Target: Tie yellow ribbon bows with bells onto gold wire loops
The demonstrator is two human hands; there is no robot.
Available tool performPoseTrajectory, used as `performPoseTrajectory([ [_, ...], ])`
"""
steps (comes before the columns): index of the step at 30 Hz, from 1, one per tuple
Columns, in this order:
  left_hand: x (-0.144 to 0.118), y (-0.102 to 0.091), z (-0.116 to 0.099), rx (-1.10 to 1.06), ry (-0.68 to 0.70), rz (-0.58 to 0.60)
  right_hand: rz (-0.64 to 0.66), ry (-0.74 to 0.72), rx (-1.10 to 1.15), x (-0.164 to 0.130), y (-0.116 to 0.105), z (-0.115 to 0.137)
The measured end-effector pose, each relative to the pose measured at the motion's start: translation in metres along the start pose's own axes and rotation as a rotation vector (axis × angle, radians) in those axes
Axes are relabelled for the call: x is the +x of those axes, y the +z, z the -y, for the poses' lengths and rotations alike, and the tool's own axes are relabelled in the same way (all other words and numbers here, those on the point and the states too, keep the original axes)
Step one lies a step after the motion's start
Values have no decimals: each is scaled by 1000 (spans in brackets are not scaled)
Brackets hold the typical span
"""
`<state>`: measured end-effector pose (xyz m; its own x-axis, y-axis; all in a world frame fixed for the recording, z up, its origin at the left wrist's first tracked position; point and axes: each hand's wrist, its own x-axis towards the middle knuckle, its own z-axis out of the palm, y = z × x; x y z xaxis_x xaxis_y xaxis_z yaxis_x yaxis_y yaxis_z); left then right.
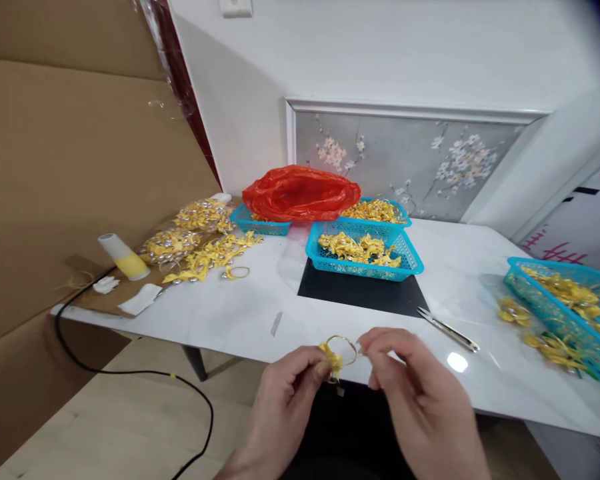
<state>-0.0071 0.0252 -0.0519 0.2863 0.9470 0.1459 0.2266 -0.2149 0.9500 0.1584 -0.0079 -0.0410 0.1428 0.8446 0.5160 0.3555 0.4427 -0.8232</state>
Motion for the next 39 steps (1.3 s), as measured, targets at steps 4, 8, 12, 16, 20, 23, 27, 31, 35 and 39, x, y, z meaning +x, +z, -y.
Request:
performPoseTrajectory([
  [4, -3, -2, -3, -136, -95, 46, -93, 321, 626, 10, -3, 2],
  [8, -5, -1, -2, -292, -177, 82, -200, 391, 778, 18, -2, -10],
  [12, -6, -1, 1, -442, -250, 69, -294, 385, 686, 19, -10, -27],
  [16, -6, -2, 0, -623, -336, 67, -383, 402, 633, 21, -23, -40],
  [20, -7, -3, -5, -669, -383, 90, -408, 413, 623, 25, -33, -48],
  [23, -6, -2, -7, -703, -420, 81, -393, 405, 599, 24, -35, -52],
  [27, -5, -1, -9, -701, -406, 85, -327, 365, 542, 16, -31, -46],
  [31, -5, 0, -10, -665, -361, 96, 17, 210, 221, 4, -22, -20],
  [35, -5, -1, -11, -522, -264, 96, 217, -118, -106, -5, -7, 3],
  [39, -5, -1, -15, -424, -233, 87, 150, -248, -293, -8, 8, 1],
])
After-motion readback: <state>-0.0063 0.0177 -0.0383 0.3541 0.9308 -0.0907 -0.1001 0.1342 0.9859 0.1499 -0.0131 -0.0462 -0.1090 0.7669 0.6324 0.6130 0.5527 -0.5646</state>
